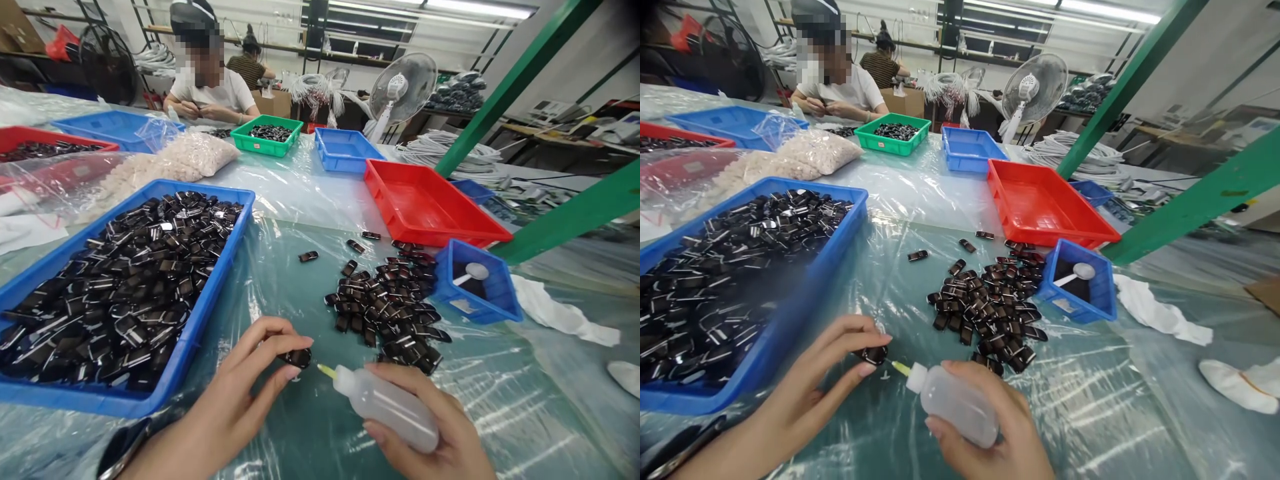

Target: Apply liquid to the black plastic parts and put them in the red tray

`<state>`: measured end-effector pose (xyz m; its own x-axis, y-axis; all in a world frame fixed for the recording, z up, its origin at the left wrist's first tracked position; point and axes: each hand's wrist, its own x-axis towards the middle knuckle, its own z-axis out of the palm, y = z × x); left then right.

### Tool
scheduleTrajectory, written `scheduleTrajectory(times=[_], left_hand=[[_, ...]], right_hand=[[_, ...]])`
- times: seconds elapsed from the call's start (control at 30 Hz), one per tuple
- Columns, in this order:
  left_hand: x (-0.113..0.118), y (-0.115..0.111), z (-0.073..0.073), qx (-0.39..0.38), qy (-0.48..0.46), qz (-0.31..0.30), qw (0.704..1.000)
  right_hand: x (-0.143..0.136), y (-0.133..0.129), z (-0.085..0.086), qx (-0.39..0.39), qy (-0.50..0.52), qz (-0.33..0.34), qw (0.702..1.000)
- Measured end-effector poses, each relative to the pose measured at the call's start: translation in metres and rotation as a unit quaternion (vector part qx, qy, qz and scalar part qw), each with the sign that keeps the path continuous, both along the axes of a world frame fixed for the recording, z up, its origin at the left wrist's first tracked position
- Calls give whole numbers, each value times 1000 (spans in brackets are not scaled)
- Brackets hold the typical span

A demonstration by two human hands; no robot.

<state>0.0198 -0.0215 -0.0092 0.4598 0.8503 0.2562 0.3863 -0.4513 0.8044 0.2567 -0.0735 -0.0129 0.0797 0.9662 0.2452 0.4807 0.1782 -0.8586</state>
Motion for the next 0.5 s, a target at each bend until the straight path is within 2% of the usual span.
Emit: scheduleTrajectory(times=[0.33, 0.5], left_hand=[[-1, -4, 2, 6, 23, -67, 997], [-1, -6, 1, 22, 16, -80, 996]], right_hand=[[10, 8, 11, 40, -51, 59, 996], [30, 6, 11, 28, -149, 85, 985]])
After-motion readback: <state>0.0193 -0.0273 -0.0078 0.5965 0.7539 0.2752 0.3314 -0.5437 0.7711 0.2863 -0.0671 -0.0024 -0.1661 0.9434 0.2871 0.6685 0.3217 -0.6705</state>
